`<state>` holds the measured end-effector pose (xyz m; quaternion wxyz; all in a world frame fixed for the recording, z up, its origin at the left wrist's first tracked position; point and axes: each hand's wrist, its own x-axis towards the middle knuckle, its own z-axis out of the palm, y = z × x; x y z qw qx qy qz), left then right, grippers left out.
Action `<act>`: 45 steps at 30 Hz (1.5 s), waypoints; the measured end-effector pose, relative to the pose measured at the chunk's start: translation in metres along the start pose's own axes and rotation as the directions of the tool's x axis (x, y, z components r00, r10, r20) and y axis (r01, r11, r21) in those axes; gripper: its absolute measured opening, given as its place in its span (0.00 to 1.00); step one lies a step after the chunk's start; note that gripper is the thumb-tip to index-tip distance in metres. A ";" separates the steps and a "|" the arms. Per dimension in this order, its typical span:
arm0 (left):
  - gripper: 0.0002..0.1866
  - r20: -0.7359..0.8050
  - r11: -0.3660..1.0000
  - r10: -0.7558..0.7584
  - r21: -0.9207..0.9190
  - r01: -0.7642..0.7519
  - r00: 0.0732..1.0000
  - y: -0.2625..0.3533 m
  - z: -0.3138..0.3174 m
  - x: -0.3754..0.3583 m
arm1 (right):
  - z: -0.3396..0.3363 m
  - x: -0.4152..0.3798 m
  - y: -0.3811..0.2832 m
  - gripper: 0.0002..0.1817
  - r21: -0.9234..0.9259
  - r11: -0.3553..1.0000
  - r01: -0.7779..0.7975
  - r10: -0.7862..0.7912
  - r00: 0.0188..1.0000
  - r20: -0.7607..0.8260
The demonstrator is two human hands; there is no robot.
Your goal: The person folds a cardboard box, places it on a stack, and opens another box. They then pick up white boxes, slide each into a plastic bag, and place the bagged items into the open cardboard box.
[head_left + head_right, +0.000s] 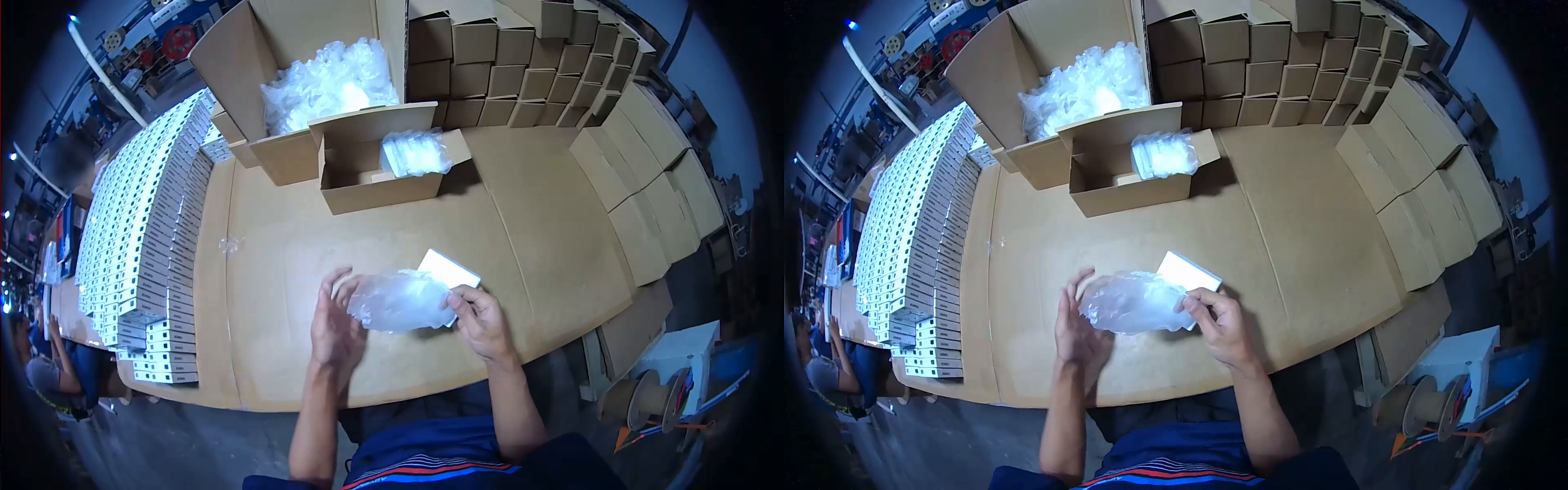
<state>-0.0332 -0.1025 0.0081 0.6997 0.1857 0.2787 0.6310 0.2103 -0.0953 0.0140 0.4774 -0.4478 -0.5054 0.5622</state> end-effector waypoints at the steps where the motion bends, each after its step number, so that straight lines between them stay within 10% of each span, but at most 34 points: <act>1: 0.29 0.061 0.999 -0.001 -0.041 0.004 0.998 -0.009 -0.002 -0.009 | 0.001 -0.001 0.006 0.14 0.105 0.994 -0.007 0.009 1.000 -0.026; 3: 0.30 0.172 0.992 0.004 -0.125 0.017 0.985 -0.024 -0.008 -0.018 | 0.005 -0.004 0.008 0.14 -0.025 1.000 -0.003 0.001 0.998 -0.058; 4: 0.31 0.097 0.895 0.024 0.441 -0.065 0.995 -0.029 -0.010 -0.013 | 0.007 -0.007 0.009 0.14 -0.088 0.996 -0.010 0.004 0.998 -0.069; 7: 0.24 0.256 0.567 0.210 0.755 -0.331 0.944 -0.026 0.012 -0.023 | 0.015 -0.008 0.013 0.15 -0.182 0.982 0.056 -0.068 0.996 -0.059; 12: 0.15 0.063 0.697 0.163 0.699 -0.160 0.985 -0.030 0.029 -0.019 | 0.016 -0.008 0.018 0.11 0.069 0.988 0.140 -0.144 0.988 0.050; 21: 0.18 -0.040 0.716 0.194 0.688 -0.113 0.980 -0.016 0.013 -0.019 | 0.018 -0.014 0.028 0.08 -0.066 0.989 0.135 -0.141 0.985 -0.097; 32: 0.23 0.175 0.540 -0.031 0.831 -0.131 0.984 0.004 0.024 -0.019 | 0.002 -0.004 -0.019 0.05 -0.306 0.899 0.313 -0.323 0.946 0.018; 36: 0.20 0.307 0.353 0.033 0.887 -0.298 0.951 -0.004 0.015 -0.023 | 0.000 0.018 -0.049 0.23 0.060 0.878 0.475 -0.461 0.872 -0.164; 45: 0.23 0.306 0.359 0.027 0.886 -0.295 0.952 -0.006 0.019 -0.027 | 0.030 0.037 -0.058 0.20 0.135 0.894 0.427 -0.447 0.867 0.220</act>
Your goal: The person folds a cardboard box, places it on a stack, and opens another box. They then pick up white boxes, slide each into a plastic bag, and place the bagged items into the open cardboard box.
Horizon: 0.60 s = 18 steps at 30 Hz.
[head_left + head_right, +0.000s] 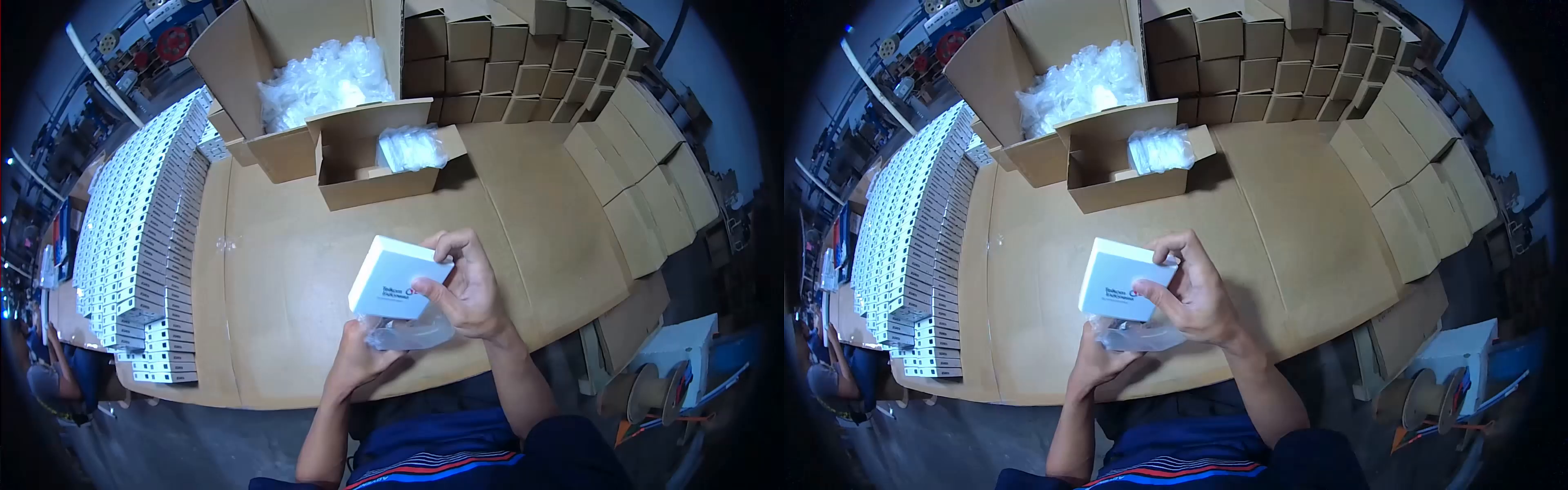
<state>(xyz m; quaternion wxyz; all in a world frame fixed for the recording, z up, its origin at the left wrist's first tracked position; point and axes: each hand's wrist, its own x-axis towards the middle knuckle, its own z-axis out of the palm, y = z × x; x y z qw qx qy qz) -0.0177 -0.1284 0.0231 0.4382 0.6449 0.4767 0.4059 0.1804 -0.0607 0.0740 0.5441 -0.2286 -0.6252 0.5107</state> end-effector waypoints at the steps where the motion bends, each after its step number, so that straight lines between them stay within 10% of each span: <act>1: 0.23 -0.007 0.998 -0.033 -0.062 0.032 0.999 -0.002 -0.001 0.000 | -0.002 0.000 0.003 0.20 -0.018 1.000 -0.001 0.002 0.999 0.051; 5: 0.22 -0.024 0.972 -0.106 -0.212 0.099 0.994 -0.004 -0.001 -0.001 | -0.017 0.005 -0.007 0.12 -0.338 0.934 0.119 -0.032 0.967 0.252; 9: 0.23 -0.054 0.936 -0.135 -0.335 0.109 0.989 -0.003 0.007 -0.001 | -0.009 0.002 -0.016 0.17 -0.110 0.988 -0.111 0.132 0.971 0.200; 18: 0.23 0.074 0.908 -0.189 -0.366 0.203 0.979 -0.007 -0.002 -0.007 | -0.019 0.000 0.003 0.15 -0.384 0.919 -0.094 0.186 0.959 0.212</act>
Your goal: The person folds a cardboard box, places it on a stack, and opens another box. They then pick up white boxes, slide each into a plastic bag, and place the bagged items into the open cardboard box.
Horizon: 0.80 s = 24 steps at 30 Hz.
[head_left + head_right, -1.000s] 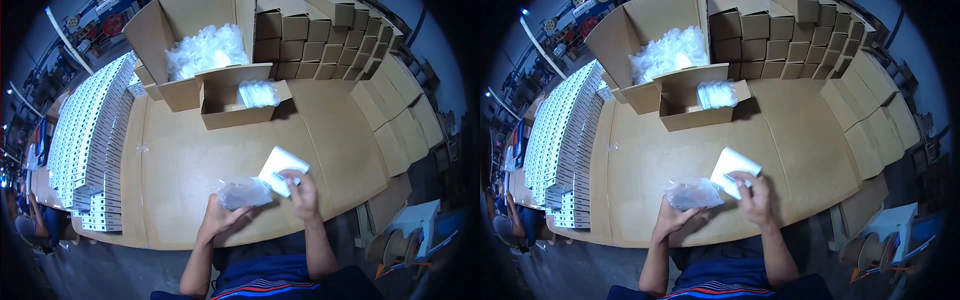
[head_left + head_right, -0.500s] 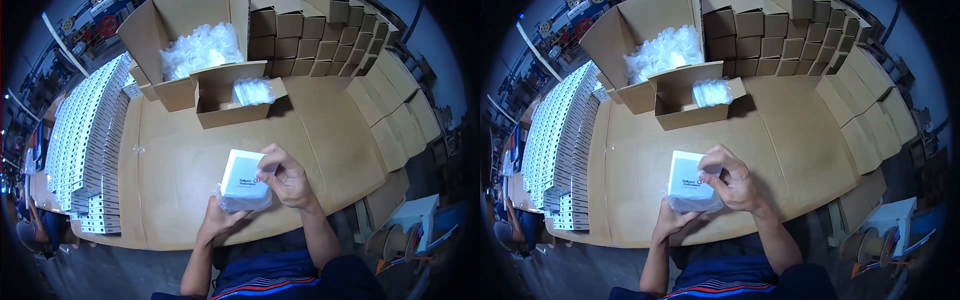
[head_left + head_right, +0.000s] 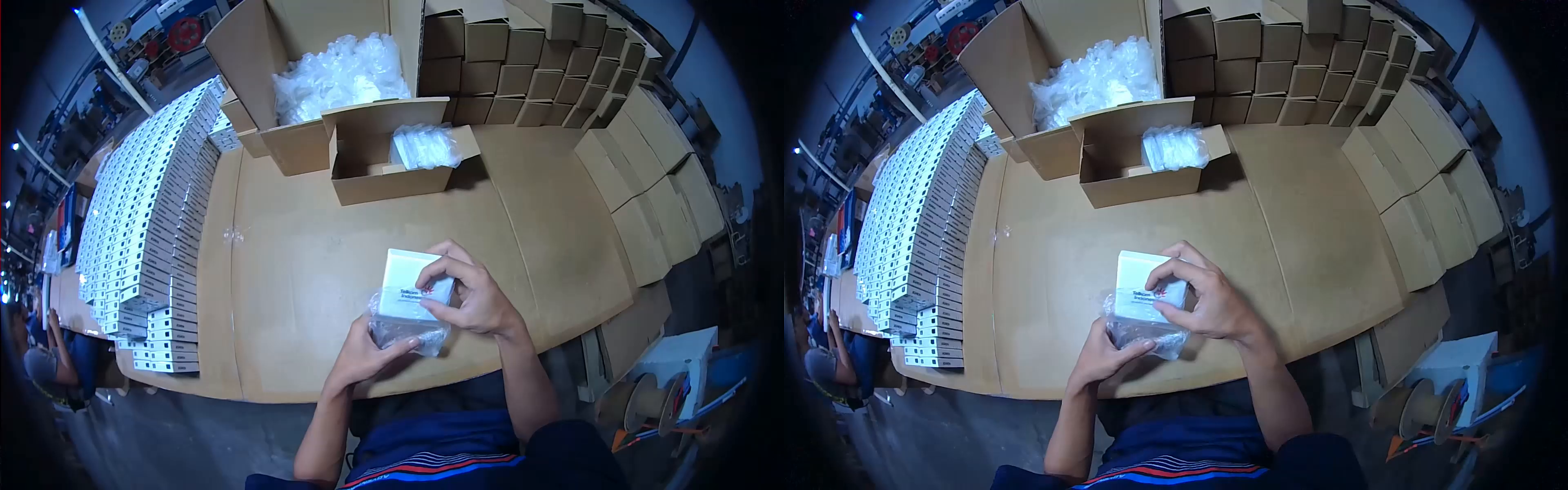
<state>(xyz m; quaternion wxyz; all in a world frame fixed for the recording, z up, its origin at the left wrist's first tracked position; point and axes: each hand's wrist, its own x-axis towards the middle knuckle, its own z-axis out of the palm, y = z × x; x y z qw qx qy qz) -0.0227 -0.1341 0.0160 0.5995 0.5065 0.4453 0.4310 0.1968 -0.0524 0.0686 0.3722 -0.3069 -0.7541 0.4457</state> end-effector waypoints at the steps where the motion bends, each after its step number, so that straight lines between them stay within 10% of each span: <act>1: 0.21 -0.004 0.996 -0.009 -0.087 0.009 1.000 -0.002 -0.001 -0.002 | 0.000 -0.001 0.002 0.15 0.014 1.000 -0.006 0.006 1.000 -0.011; 8: 0.20 -0.085 0.950 -0.120 -0.300 0.090 0.989 -0.018 -0.004 -0.004 | 0.008 0.003 -0.002 0.26 0.091 0.992 -0.088 0.089 0.996 -0.004; 12: 0.23 -0.193 0.888 -0.079 -0.460 -0.019 0.978 -0.029 0.004 -0.003 | 0.029 -0.013 0.014 0.39 0.551 0.817 -0.169 0.308 0.936 -0.170; 17: 0.25 -0.265 0.856 -0.069 -0.511 -0.080 0.962 -0.039 0.004 -0.003 | 0.061 -0.043 0.029 0.21 0.692 0.688 -0.218 0.461 0.868 -0.185; 24: 0.28 -0.277 0.979 0.110 -0.137 -0.152 0.955 -0.035 -0.003 0.003 | 0.067 -0.045 0.032 0.13 0.696 0.708 -0.120 0.440 0.846 -0.301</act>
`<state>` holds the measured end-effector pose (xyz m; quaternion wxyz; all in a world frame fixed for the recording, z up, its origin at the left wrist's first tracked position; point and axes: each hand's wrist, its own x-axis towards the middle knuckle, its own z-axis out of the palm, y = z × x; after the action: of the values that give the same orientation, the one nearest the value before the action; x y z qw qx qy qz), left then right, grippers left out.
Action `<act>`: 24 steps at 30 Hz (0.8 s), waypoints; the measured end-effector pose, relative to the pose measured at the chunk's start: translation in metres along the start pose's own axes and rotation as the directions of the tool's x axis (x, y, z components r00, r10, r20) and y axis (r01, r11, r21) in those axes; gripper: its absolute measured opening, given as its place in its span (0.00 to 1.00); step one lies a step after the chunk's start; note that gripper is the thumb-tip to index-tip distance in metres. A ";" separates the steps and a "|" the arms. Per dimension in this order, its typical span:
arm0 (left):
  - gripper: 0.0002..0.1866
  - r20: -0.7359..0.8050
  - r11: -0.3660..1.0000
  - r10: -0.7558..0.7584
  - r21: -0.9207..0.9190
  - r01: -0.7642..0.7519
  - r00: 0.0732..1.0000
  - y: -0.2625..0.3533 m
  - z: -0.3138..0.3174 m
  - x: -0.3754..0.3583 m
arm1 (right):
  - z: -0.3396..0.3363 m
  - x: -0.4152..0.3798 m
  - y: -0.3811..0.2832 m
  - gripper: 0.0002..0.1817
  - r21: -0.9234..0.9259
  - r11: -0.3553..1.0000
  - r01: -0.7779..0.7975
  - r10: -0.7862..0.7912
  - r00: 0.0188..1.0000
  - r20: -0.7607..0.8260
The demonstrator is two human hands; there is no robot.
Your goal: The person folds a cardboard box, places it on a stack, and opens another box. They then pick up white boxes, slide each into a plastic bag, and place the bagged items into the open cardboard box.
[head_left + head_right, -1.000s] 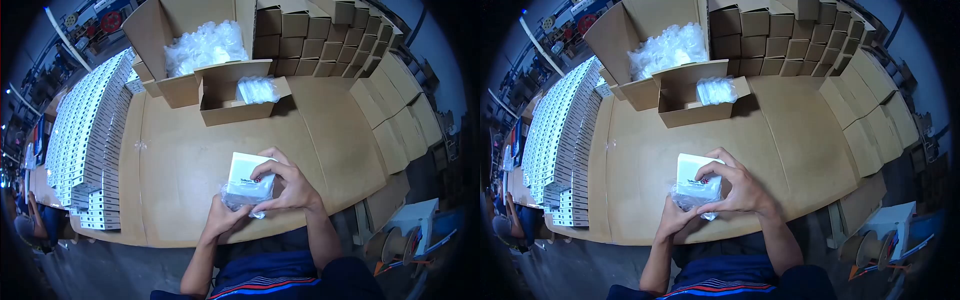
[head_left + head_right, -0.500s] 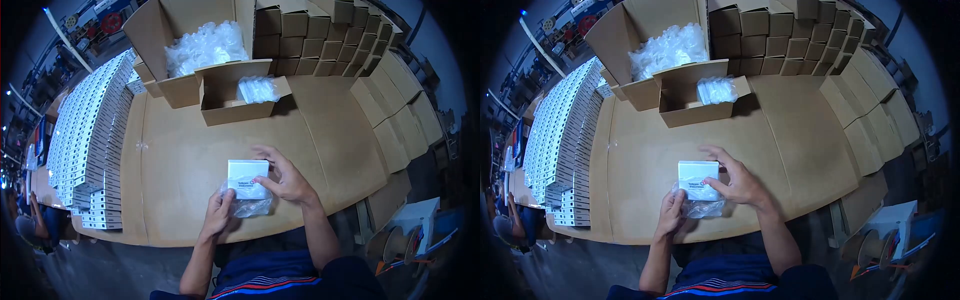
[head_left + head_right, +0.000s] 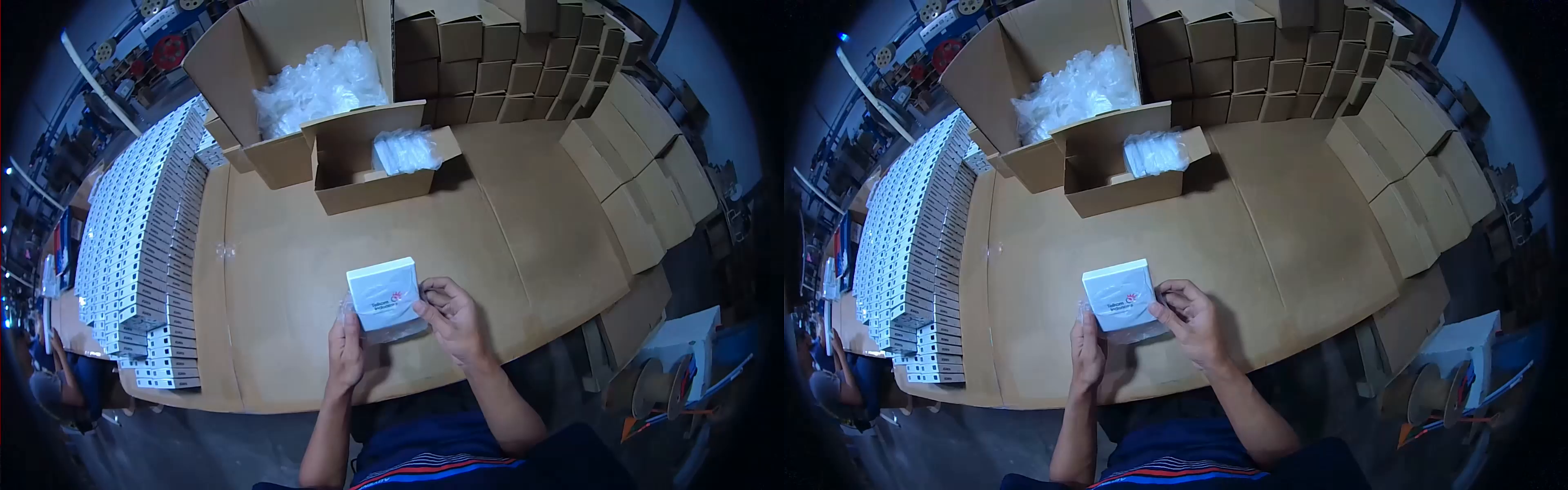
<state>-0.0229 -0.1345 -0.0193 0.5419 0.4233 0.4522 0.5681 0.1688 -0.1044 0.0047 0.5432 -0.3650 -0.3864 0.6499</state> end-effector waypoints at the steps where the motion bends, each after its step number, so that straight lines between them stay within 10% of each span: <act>1: 0.28 0.002 0.999 -0.012 0.036 0.012 1.000 0.003 0.001 -0.001 | 0.000 0.000 0.002 0.13 0.013 0.999 0.034 -0.034 0.999 -0.008; 13: 0.37 0.077 0.968 0.115 0.214 -0.129 0.990 0.033 0.024 -0.003 | -0.010 0.000 0.018 0.05 0.304 0.952 0.027 -0.041 0.998 0.040; 21: 0.36 -0.041 0.985 0.147 0.095 -0.143 0.988 0.019 0.032 -0.001 | 0.014 -0.007 0.001 0.32 0.345 0.931 0.123 -0.166 0.981 0.100; 22: 0.36 -0.062 0.986 0.155 0.063 -0.151 0.986 0.017 0.032 0.000 | 0.010 -0.006 0.003 0.55 0.459 0.888 -0.012 -0.024 0.997 0.073; 24: 0.35 -0.069 0.988 0.155 0.029 -0.154 0.985 0.017 0.029 0.002 | 0.004 -0.005 0.006 0.59 0.412 0.911 -0.009 -0.041 0.993 0.114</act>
<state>0.0011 -0.1311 0.0040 0.4747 0.4431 0.4437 0.6176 0.1639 -0.1099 0.0016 0.5891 -0.1994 -0.2756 0.7329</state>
